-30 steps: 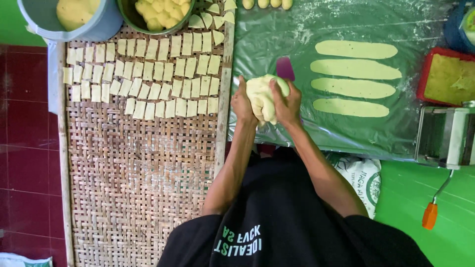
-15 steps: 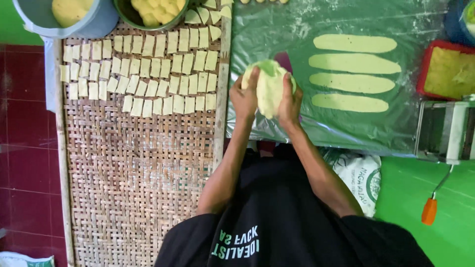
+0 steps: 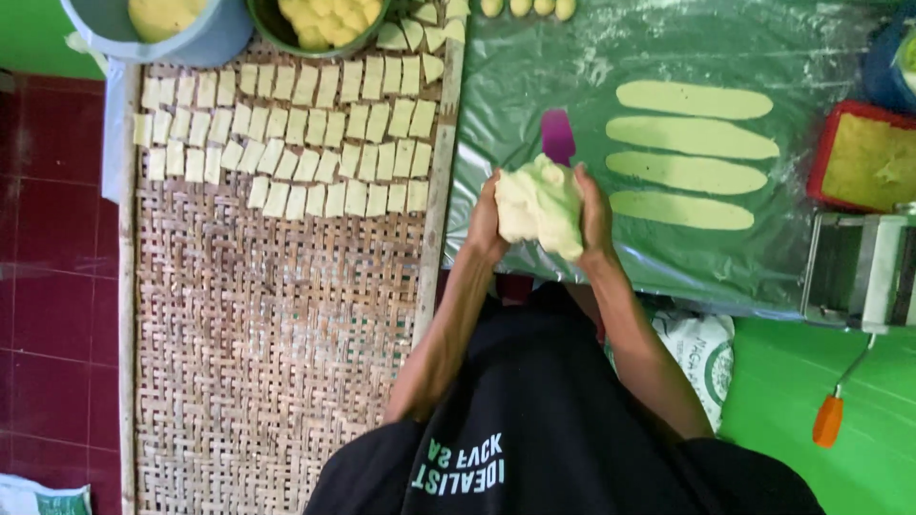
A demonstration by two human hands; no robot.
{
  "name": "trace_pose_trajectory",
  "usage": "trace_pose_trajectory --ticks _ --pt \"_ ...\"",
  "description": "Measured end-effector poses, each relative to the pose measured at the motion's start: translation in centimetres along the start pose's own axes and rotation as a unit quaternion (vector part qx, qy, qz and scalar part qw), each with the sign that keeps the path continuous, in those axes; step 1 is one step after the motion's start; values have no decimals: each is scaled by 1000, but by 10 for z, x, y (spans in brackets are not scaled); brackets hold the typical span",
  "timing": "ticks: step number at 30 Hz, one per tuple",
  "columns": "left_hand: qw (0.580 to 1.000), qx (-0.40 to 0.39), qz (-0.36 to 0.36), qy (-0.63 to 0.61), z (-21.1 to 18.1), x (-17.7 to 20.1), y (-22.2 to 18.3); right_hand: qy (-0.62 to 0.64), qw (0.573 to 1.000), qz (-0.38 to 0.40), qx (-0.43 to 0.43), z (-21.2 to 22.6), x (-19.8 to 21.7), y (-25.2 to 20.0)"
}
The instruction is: Rolling dough through a manual machine and kneading it by hand on a plastic-covered floor.
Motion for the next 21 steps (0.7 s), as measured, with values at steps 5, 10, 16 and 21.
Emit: trace_pose_trajectory --ticks 5,10,16,21 --pt "994 -7 -21 103 -45 -34 -55 -318 927 6 198 45 -24 -19" --pt "957 -78 -64 271 -66 -49 -95 -264 932 66 241 66 -83 -68" --pt "886 -278 -23 371 -75 -81 -137 -197 951 -28 235 59 -64 -68" --pt "885 -234 -56 400 -71 -70 -114 -236 933 -73 262 66 -87 -102"
Point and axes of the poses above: each hand's wrist, its own y-axis towards the middle knuckle, its own x-axis out of the back of the hand, z = x × y, the point moved 9 cm from there along y, towards the middle knuckle, and after that the axes turned 1 degree about y, right-handed, at the moved point
